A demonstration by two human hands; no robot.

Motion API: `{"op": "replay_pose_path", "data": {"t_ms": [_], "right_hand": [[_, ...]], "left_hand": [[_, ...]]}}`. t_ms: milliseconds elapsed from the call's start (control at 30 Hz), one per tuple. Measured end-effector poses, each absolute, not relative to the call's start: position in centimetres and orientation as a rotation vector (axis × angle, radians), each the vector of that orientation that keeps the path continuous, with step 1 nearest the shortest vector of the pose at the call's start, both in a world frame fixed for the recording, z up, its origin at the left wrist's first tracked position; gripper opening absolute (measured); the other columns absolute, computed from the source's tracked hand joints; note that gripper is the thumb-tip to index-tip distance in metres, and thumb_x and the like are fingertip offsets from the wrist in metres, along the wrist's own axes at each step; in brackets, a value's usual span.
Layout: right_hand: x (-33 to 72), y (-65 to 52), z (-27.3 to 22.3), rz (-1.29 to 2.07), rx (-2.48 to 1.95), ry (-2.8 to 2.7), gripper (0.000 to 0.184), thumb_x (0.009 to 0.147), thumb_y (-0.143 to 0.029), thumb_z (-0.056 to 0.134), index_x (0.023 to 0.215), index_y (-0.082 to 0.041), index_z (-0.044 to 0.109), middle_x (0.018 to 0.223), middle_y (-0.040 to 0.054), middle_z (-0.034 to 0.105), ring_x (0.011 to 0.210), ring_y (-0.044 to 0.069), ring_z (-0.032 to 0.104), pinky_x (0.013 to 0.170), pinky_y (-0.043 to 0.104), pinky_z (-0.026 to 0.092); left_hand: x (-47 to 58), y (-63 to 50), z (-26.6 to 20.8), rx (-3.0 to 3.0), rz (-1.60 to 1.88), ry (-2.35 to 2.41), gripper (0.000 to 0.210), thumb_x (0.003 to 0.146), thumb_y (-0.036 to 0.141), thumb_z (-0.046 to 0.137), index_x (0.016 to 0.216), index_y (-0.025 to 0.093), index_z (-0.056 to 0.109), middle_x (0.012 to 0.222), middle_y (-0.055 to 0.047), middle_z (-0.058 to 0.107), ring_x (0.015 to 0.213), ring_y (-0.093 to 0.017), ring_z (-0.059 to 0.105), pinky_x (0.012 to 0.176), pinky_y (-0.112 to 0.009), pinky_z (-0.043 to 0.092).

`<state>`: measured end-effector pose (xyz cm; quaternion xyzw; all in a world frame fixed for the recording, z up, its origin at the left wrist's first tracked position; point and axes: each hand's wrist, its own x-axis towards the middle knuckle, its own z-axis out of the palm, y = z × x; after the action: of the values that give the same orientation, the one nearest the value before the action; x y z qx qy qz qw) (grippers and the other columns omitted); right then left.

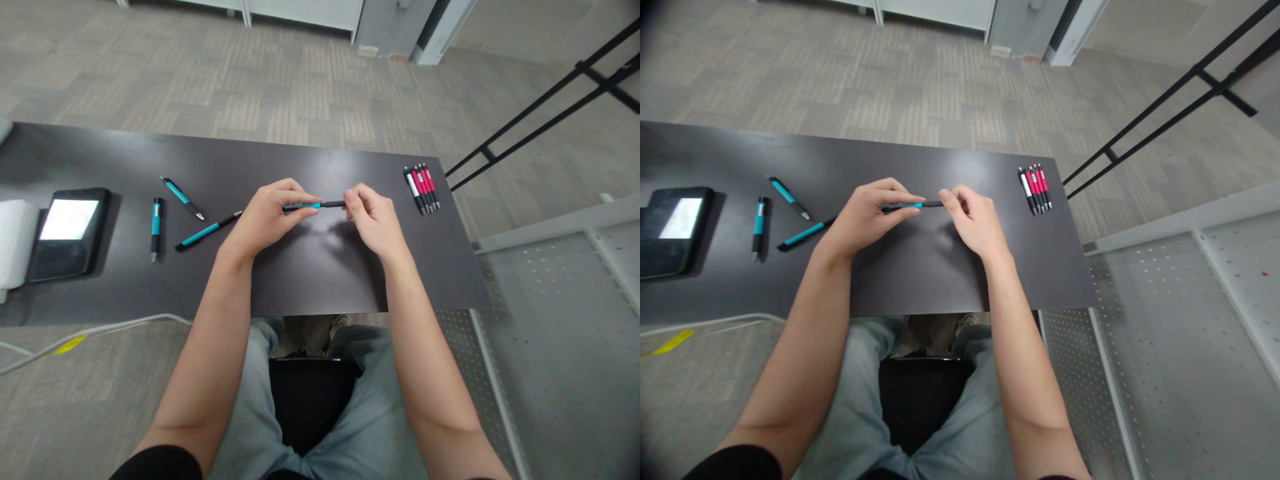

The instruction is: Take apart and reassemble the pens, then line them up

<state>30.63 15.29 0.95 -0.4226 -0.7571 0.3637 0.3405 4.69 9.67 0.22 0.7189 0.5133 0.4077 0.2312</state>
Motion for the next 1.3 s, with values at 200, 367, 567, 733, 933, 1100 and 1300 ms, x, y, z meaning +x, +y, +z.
{"op": "replay_pose_path", "data": {"t_ms": [200, 367, 567, 733, 933, 1100, 1300], "right_hand": [[30.9, 15.8, -0.1, 1.114, -0.879, -1.901, 0.068, 0.094, -0.091, 0.085, 0.122, -0.03, 0.076, 0.104, 0.002, 0.081, 0.068, 0.018, 0.064, 0.068, 0.036, 0.055], [30.3, 15.4, 0.5, 1.047, -1.009, -1.977, 0.066, 0.099, -0.094, 0.078, 0.098, -0.028, 0.075, 0.083, 0.0009, 0.078, 0.067, 0.019, 0.065, 0.069, 0.035, 0.052], [30.1, 15.0, 0.7, 0.9, -1.18, -2.015, 0.081, 0.108, -0.099, 0.056, 0.074, -0.027, 0.065, 0.065, 0.0026, 0.064, 0.07, 0.022, 0.066, 0.069, 0.035, 0.047], [30.6, 15.6, 0.3, 1.037, -1.021, -1.958, 0.072, 0.1, -0.101, 0.069, 0.108, -0.03, 0.075, 0.085, 0.0, 0.075, 0.072, 0.02, 0.064, 0.069, 0.034, 0.05], [30.4, 15.1, 1.0, 0.939, -1.068, -2.06, 0.074, 0.104, -0.098, 0.066, 0.084, -0.027, 0.068, 0.069, 0.0004, 0.065, 0.067, 0.021, 0.059, 0.068, 0.036, 0.046], [30.7, 15.3, 0.9, 0.957, -1.114, -2.045, 0.075, 0.101, -0.101, 0.067, 0.085, -0.027, 0.068, 0.07, -0.0002, 0.061, 0.071, 0.022, 0.062, 0.068, 0.035, 0.045], [30.8, 15.4, 1.1, 0.964, -0.975, -2.039, 0.071, 0.097, -0.099, 0.075, 0.098, -0.028, 0.074, 0.081, 0.0003, 0.07, 0.071, 0.02, 0.06, 0.072, 0.036, 0.049]], "left_hand": [[4.6, 9.7, 0.4, 1.965, 1.111, 1.412, 0.03, 0.105, 0.051, 0.084, 0.119, 0.028, 0.098, 0.106, -0.008, 0.083, 0.095, -0.026, 0.075, 0.097, -0.04, 0.061], [4.7, 9.7, 0.3, 1.976, 1.104, 1.412, 0.028, 0.106, 0.05, 0.085, 0.116, 0.028, 0.098, 0.107, -0.008, 0.084, 0.096, -0.026, 0.077, 0.098, -0.041, 0.062], [5.0, 9.6, 0.4, 1.987, 1.133, 1.395, 0.026, 0.105, 0.047, 0.085, 0.115, 0.027, 0.098, 0.106, -0.008, 0.085, 0.094, -0.025, 0.076, 0.096, -0.04, 0.062], [4.8, 9.6, 0.6, 1.963, 1.131, 1.432, 0.025, 0.104, 0.048, 0.087, 0.113, 0.027, 0.098, 0.106, -0.008, 0.085, 0.097, -0.027, 0.077, 0.097, -0.041, 0.063], [4.9, 9.7, 0.4, 1.965, 1.134, 1.413, 0.024, 0.104, 0.046, 0.086, 0.113, 0.027, 0.098, 0.106, -0.008, 0.083, 0.097, -0.026, 0.077, 0.096, -0.04, 0.062], [4.9, 9.7, 0.4, 1.96, 1.126, 1.409, 0.025, 0.103, 0.047, 0.087, 0.111, 0.027, 0.098, 0.106, -0.008, 0.084, 0.095, -0.026, 0.076, 0.096, -0.04, 0.063], [4.9, 9.7, 0.5, 1.979, 1.103, 1.404, 0.026, 0.105, 0.048, 0.085, 0.112, 0.027, 0.098, 0.105, -0.008, 0.084, 0.095, -0.026, 0.076, 0.096, -0.041, 0.062]]}}
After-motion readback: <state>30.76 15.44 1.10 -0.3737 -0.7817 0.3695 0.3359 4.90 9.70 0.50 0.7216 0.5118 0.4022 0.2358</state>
